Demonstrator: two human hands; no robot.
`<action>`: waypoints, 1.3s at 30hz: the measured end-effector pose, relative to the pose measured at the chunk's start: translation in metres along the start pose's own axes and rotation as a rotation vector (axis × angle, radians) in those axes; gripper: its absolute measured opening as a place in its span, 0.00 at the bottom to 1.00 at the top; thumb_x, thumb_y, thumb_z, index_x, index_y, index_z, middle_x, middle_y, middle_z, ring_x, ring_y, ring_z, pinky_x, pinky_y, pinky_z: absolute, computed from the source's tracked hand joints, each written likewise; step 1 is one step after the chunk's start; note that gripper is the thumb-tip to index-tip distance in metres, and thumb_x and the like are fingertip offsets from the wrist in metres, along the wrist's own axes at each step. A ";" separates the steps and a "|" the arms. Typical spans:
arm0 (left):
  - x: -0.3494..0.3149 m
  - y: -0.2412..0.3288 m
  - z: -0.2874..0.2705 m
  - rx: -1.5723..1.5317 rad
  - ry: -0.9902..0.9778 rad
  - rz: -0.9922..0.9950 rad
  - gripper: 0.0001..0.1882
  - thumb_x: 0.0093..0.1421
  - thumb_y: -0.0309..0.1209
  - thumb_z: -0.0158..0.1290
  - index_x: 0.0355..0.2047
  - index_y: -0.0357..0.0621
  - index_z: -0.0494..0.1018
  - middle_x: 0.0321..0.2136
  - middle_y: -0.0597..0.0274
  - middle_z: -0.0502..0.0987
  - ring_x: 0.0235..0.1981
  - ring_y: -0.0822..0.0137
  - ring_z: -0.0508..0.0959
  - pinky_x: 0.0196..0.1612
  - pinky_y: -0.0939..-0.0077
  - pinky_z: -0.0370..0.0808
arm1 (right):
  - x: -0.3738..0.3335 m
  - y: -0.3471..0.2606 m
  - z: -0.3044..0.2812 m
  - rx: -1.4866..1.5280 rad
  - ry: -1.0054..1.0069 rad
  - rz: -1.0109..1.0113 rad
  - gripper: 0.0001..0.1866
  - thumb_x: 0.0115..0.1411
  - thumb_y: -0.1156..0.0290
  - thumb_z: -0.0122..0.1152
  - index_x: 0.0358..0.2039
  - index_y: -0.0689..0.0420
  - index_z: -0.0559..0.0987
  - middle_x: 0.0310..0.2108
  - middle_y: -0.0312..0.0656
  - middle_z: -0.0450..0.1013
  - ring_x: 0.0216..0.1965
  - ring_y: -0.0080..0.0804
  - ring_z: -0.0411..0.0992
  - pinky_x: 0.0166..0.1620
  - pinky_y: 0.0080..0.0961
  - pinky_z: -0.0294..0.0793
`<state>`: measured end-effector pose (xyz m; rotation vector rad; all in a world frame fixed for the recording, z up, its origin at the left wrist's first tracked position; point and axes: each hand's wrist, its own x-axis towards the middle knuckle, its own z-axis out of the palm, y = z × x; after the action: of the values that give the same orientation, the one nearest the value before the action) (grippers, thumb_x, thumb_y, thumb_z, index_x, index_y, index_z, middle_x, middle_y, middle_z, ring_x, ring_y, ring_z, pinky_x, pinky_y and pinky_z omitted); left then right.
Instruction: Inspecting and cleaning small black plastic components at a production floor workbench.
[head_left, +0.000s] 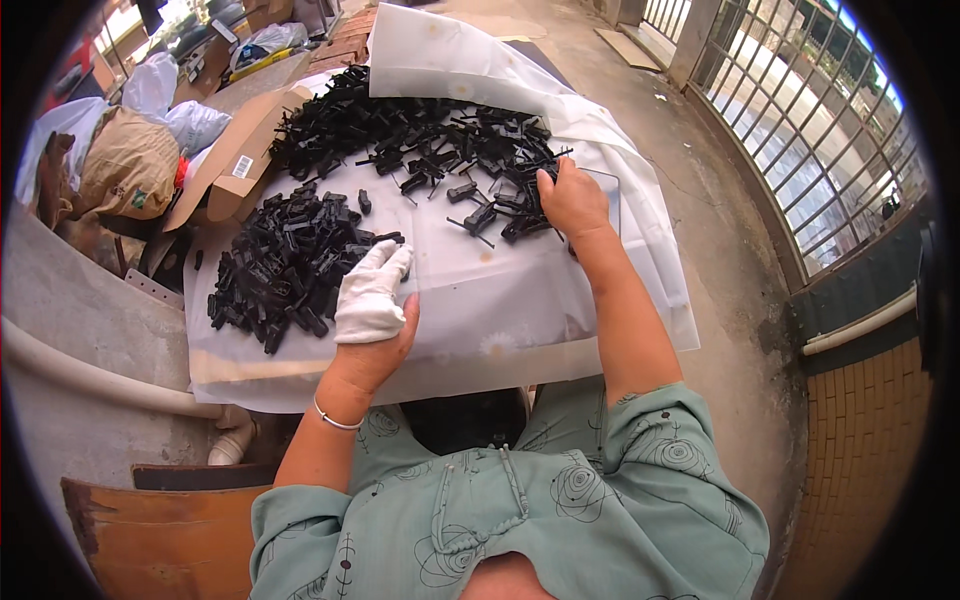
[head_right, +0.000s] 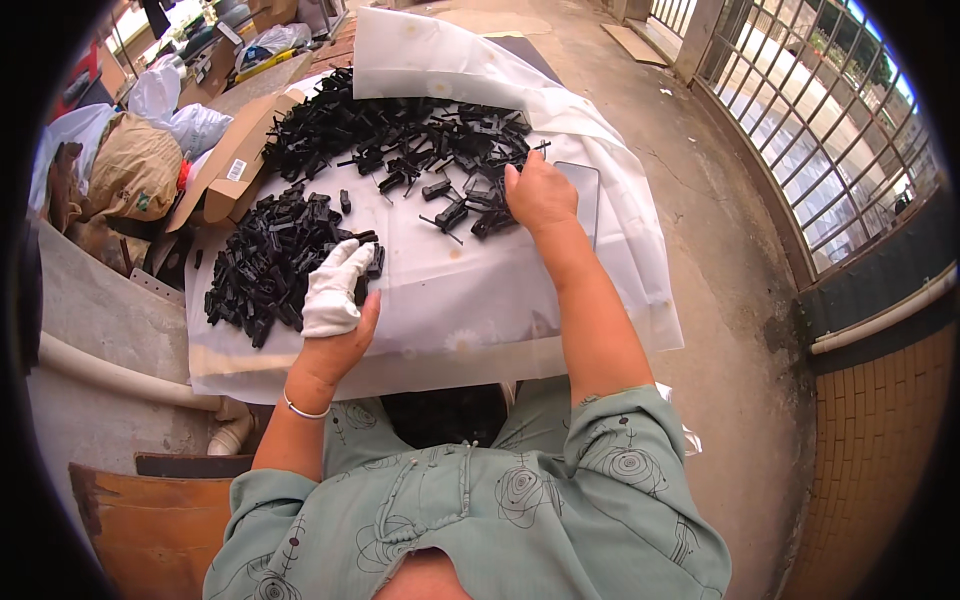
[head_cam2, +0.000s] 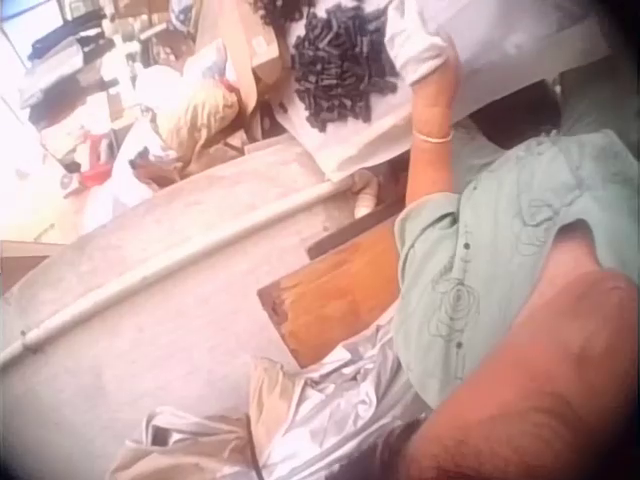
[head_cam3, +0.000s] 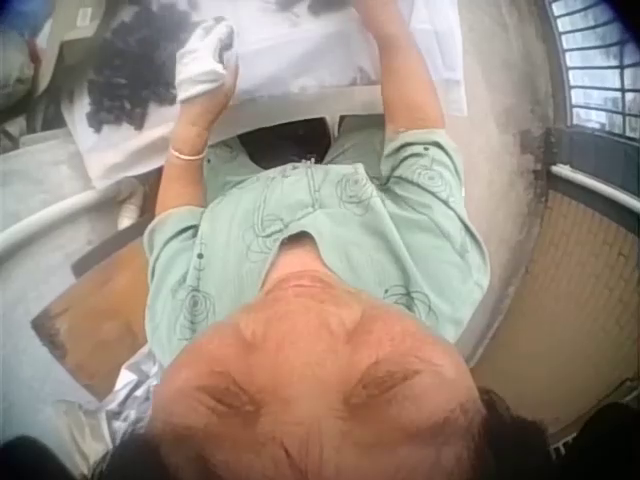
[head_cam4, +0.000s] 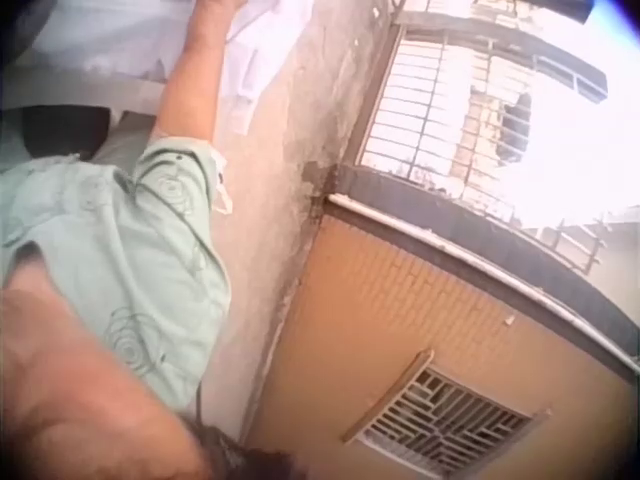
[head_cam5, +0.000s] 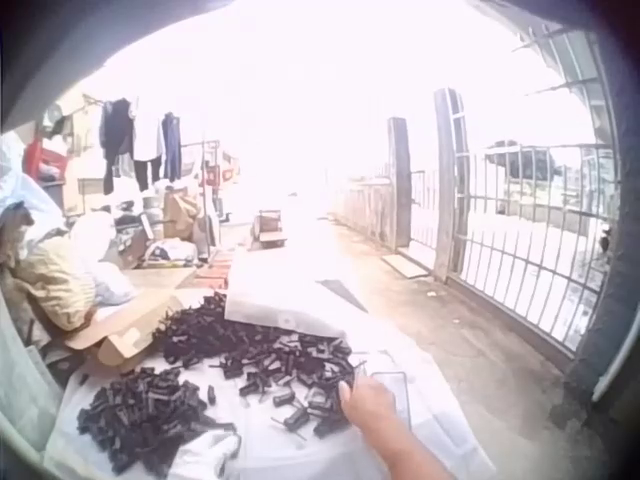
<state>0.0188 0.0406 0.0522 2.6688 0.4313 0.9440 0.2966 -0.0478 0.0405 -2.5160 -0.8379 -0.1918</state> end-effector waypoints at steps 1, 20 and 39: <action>-0.002 0.005 0.008 -0.015 -0.041 0.014 0.24 0.47 0.25 0.55 0.48 0.37 0.69 0.47 0.44 0.69 0.47 0.49 0.69 0.51 0.65 0.66 | 0.005 -0.003 0.000 -0.042 -0.102 0.004 0.22 0.57 0.54 0.50 0.41 0.60 0.70 0.37 0.49 0.74 0.40 0.46 0.73 0.42 0.39 0.73; -0.058 0.023 0.034 -0.067 -0.152 -0.013 0.22 0.47 0.25 0.55 0.46 0.38 0.69 0.45 0.46 0.70 0.47 0.50 0.70 0.51 0.64 0.67 | -0.113 0.008 -0.028 0.425 -0.161 -0.328 0.11 0.54 0.66 0.58 0.34 0.59 0.75 0.25 0.47 0.74 0.22 0.38 0.72 0.28 0.31 0.71; -0.063 0.108 -0.030 -0.303 -0.082 0.156 0.19 0.45 0.18 0.56 0.41 0.40 0.73 0.41 0.52 0.74 0.43 0.56 0.73 0.46 0.68 0.70 | -0.190 0.005 -0.054 0.754 -0.244 -0.617 0.09 0.55 0.71 0.55 0.23 0.63 0.70 0.17 0.47 0.66 0.19 0.38 0.64 0.25 0.31 0.64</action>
<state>-0.0272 -0.0763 0.0774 2.4778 0.0556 0.8606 0.1480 -0.1781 0.0332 -1.5503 -1.4435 0.2090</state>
